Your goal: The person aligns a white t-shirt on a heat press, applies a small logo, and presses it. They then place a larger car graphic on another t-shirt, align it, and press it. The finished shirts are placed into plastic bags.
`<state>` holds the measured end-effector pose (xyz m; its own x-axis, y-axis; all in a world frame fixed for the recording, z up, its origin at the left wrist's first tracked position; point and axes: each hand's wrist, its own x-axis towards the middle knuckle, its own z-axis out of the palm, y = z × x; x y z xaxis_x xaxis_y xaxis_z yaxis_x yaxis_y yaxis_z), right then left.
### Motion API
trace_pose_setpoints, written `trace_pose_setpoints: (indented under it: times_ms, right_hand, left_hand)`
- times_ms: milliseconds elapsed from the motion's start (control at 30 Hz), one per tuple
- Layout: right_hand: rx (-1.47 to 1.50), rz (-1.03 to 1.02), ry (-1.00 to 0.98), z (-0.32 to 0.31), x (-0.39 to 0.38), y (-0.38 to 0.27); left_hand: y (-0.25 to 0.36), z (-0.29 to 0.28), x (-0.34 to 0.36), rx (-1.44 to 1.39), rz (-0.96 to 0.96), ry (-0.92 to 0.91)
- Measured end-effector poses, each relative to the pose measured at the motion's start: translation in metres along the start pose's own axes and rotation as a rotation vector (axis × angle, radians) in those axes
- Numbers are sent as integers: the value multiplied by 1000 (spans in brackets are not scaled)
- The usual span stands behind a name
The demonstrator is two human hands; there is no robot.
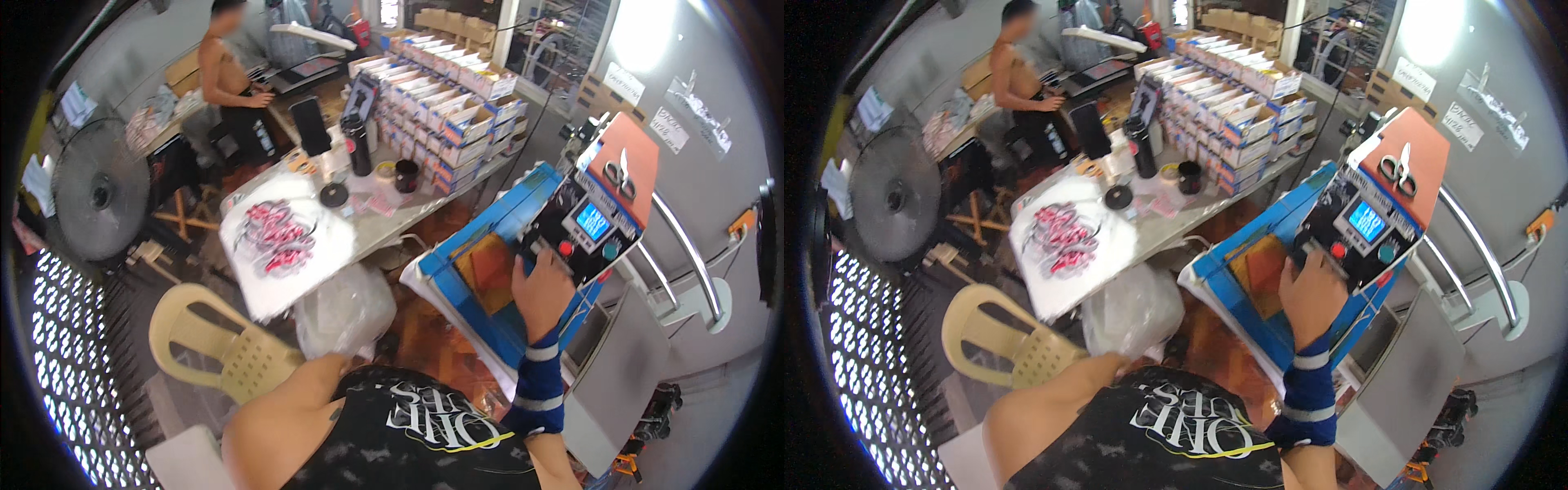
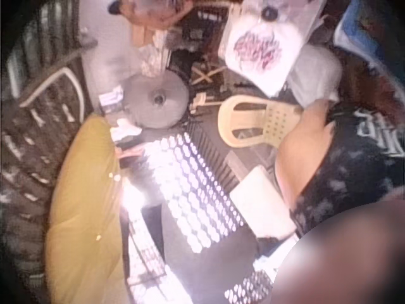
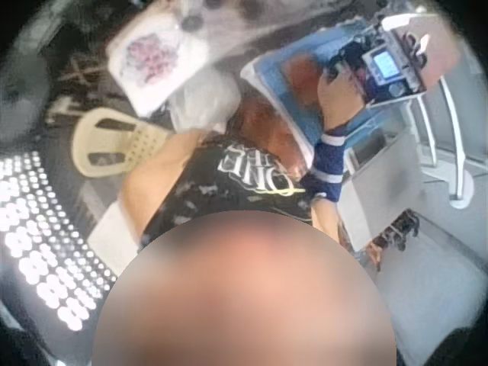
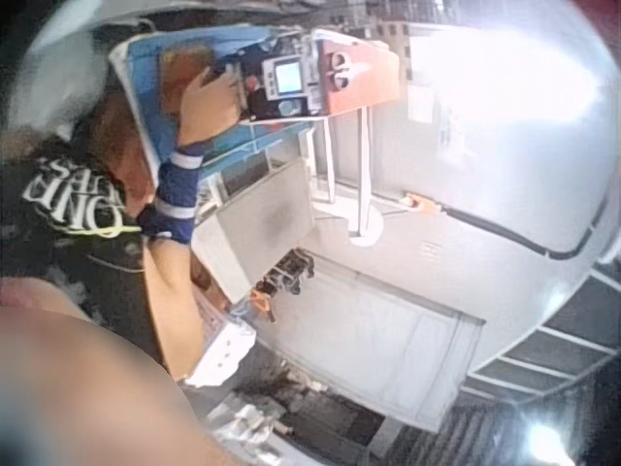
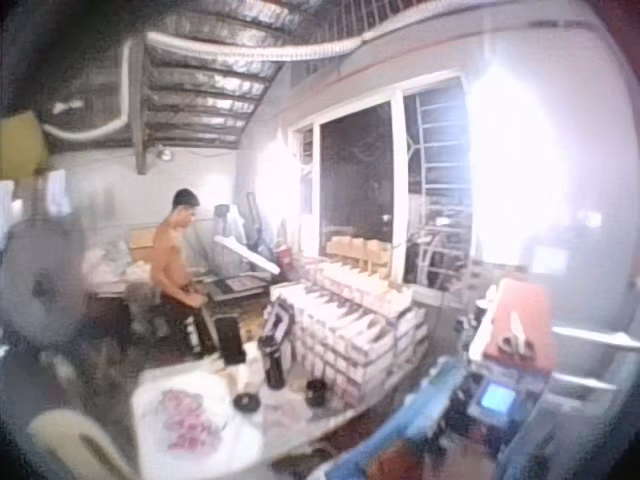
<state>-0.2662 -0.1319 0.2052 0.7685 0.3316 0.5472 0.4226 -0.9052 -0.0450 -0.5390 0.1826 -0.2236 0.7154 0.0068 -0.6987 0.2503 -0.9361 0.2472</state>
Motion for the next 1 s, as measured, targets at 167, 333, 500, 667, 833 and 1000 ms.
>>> trace_pose_setpoints:
  times_ms: [167, 333, 500, 667, 833, 1000]
  right_hand:
    - [-98, 77, -4, 1, 12, -17]
    - [-139, 133, 94, 7, 16, -25]
    - [-120, 205, 60, 7, 16, -26]
    - [-107, 254, -37, -1, 20, -30]
    - [-101, 245, -104, -4, 22, -28]
    - [-38, 183, -82, -6, 16, -21]
  left_hand:
    - [-66, 12, 56, 198, 295, 75]
    - [-87, -76, 107, 378, 365, 59]
    - [-62, -135, 159, 42, 284, 51]
    - [-14, -142, 187, 268, 716, 169]
    - [21, -122, 187, 130, 622, -29]
    - [34, -110, 178, 313, 662, -159]
